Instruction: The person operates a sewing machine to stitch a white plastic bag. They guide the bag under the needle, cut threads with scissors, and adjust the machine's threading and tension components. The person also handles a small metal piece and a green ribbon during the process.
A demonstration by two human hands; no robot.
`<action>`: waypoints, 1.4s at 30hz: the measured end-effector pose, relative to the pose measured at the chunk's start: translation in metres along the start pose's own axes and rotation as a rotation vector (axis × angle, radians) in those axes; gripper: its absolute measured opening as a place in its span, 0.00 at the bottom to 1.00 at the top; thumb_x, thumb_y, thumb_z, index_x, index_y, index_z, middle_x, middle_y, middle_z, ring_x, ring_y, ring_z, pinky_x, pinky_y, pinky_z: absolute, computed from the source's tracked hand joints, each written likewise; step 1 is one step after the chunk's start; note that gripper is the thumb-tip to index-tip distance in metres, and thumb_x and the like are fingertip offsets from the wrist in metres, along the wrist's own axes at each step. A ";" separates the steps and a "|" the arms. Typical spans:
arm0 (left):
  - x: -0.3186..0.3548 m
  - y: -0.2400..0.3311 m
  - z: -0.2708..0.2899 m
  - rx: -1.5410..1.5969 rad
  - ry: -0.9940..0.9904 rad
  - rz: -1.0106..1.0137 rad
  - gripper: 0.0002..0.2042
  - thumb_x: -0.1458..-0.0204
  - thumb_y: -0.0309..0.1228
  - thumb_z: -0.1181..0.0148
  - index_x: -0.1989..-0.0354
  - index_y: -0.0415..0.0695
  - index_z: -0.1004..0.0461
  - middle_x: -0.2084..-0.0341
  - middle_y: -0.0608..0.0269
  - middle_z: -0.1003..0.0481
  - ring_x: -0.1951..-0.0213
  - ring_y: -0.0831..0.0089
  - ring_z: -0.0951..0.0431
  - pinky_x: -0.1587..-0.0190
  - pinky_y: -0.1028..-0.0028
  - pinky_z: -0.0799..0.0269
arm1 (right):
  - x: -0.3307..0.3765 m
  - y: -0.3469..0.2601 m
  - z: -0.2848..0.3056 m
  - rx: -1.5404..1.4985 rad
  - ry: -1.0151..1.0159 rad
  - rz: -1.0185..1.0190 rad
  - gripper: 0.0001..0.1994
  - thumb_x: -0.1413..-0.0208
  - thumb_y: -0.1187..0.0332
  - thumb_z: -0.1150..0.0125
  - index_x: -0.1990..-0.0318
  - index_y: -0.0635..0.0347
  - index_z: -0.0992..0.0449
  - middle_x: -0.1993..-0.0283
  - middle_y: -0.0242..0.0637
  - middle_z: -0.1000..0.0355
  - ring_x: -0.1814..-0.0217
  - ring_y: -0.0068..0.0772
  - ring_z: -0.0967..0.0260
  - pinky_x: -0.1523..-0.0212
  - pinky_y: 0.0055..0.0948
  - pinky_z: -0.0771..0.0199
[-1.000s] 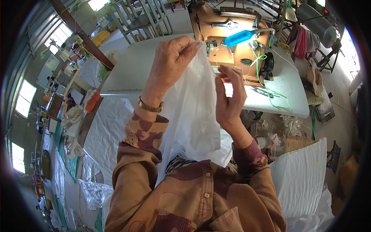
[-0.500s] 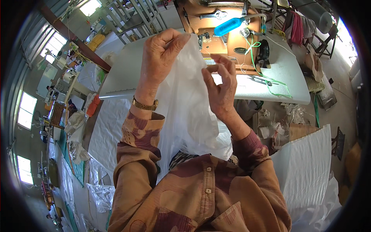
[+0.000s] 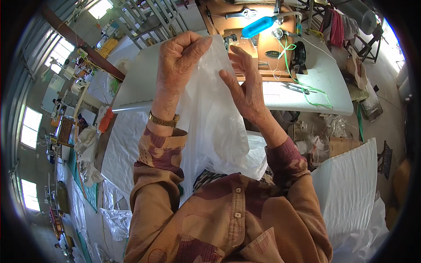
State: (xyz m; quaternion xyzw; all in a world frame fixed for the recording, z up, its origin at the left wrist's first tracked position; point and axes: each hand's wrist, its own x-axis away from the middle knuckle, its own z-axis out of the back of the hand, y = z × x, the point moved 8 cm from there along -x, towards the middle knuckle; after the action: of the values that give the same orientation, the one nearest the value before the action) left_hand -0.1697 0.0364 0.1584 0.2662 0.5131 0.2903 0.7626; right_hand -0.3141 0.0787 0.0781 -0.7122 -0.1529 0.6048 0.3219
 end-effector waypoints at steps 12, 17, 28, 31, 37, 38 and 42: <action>-0.001 -0.039 0.000 -0.011 0.005 0.107 0.11 0.40 0.34 0.37 0.73 0.41 0.21 0.79 0.82 0.33 0.75 0.91 0.42 0.73 0.85 0.49 | 0.007 0.013 0.001 0.163 0.045 -0.058 0.04 0.39 0.74 0.40 0.63 0.65 0.27 0.74 0.44 0.29 0.74 0.40 0.28 0.71 0.32 0.30; -0.002 -0.054 -0.002 0.062 -0.022 0.159 0.11 0.40 0.35 0.37 0.72 0.42 0.21 0.79 0.81 0.31 0.75 0.91 0.38 0.73 0.85 0.44 | 0.015 0.002 0.002 0.306 0.069 0.300 0.17 0.47 0.80 0.37 0.49 0.59 0.23 0.72 0.39 0.29 0.75 0.37 0.29 0.73 0.33 0.30; 0.011 -0.081 -0.009 0.231 -0.013 0.335 0.11 0.41 0.36 0.39 0.64 0.40 0.20 0.72 0.74 0.25 0.70 0.87 0.27 0.64 0.84 0.31 | 0.022 0.011 -0.016 0.510 -0.239 0.180 0.30 0.50 0.78 0.38 0.36 0.45 0.29 0.72 0.35 0.34 0.75 0.37 0.31 0.73 0.37 0.30; 0.016 -0.075 -0.011 0.279 0.096 0.324 0.13 0.42 0.39 0.38 0.62 0.40 0.20 0.71 0.74 0.25 0.68 0.86 0.27 0.60 0.84 0.32 | 0.023 0.014 -0.019 0.548 -0.274 0.169 0.31 0.48 0.77 0.39 0.35 0.45 0.32 0.70 0.35 0.33 0.74 0.38 0.30 0.73 0.38 0.29; 0.017 -0.099 -0.010 0.168 -0.048 0.425 0.14 0.41 0.41 0.38 0.70 0.41 0.22 0.77 0.79 0.31 0.72 0.88 0.35 0.65 0.82 0.38 | 0.026 0.017 -0.022 0.633 -0.318 0.137 0.29 0.46 0.74 0.39 0.34 0.46 0.33 0.67 0.35 0.29 0.73 0.38 0.27 0.74 0.38 0.29; 0.014 -0.105 -0.012 0.159 -0.096 0.406 0.14 0.40 0.40 0.38 0.71 0.42 0.22 0.78 0.80 0.32 0.72 0.88 0.36 0.67 0.82 0.39 | 0.027 0.017 -0.022 0.648 -0.320 0.142 0.29 0.46 0.73 0.39 0.34 0.47 0.33 0.67 0.35 0.29 0.73 0.38 0.27 0.74 0.37 0.29; 0.009 -0.104 -0.024 0.111 -0.152 0.344 0.14 0.40 0.39 0.39 0.74 0.42 0.24 0.79 0.82 0.35 0.73 0.90 0.40 0.69 0.83 0.43 | 0.029 0.021 -0.020 0.703 -0.341 0.131 0.26 0.45 0.72 0.40 0.37 0.49 0.31 0.69 0.35 0.29 0.72 0.38 0.26 0.74 0.37 0.29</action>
State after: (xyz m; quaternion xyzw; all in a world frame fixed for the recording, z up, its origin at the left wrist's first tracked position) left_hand -0.1718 -0.0263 0.0716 0.4129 0.4162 0.3665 0.7225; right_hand -0.2920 0.0749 0.0439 -0.4563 0.0579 0.7491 0.4768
